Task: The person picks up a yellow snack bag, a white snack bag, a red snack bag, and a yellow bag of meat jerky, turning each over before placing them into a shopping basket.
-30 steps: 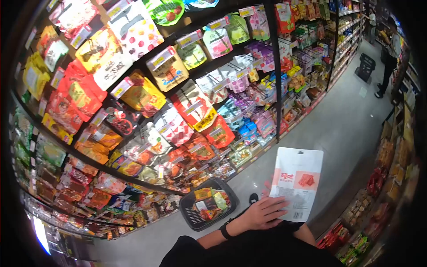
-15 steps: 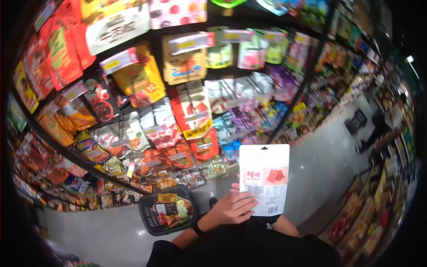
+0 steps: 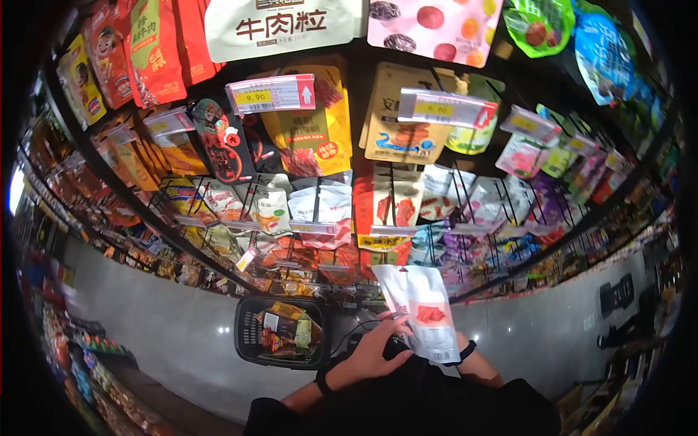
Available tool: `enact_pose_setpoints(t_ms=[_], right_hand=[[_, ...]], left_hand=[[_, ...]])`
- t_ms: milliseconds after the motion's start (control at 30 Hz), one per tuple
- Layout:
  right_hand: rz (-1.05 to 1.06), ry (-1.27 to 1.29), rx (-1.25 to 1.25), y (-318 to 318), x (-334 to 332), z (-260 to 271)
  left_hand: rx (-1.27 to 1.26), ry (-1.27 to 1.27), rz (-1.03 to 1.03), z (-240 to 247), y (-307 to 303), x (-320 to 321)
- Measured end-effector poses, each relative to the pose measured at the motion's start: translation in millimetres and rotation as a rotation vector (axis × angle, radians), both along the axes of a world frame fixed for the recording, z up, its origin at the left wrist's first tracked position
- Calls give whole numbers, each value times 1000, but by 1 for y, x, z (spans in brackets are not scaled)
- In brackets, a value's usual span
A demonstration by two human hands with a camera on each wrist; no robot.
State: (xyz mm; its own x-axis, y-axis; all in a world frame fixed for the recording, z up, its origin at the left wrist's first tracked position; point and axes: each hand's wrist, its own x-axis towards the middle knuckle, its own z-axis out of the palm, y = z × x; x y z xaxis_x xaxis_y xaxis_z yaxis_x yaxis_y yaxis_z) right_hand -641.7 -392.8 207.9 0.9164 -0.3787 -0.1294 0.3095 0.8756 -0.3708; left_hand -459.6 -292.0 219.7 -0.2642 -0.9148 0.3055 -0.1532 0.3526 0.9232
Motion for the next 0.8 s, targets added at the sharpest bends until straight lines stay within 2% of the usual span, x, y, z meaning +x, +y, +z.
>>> enact_pose_setpoints(t_ms=[100,200,400,533,567,600,667,700,733,800], right_hand=[[94,35,-30,-24,1,-2],[197,78,-63,-40,6,-6],[330,279,-272,-51,26,-10],[149,517,-517,-57,33,-14],[167,574,-594,-63,36,-19],[184,635,-668,-70,40,-25],[103,756,-666,-68,54,-17],[54,791,-712,-69,56,-21],[10,824,-756,-69,60,-29],[-137,794,-704,-76,65,-54]], left_hand=[[-3,-27,115,4,-8,-11],[-16,-215,258,14,-7,-23],[79,-23,436,10,-14,-26],[187,173,569,-1,-30,-11],[229,257,560,-4,-35,-6],[264,236,576,-25,-41,-1],[272,161,550,-28,-52,15],[340,309,508,-28,-57,19],[325,347,508,-56,-65,28],[497,500,558,-74,-79,49]])
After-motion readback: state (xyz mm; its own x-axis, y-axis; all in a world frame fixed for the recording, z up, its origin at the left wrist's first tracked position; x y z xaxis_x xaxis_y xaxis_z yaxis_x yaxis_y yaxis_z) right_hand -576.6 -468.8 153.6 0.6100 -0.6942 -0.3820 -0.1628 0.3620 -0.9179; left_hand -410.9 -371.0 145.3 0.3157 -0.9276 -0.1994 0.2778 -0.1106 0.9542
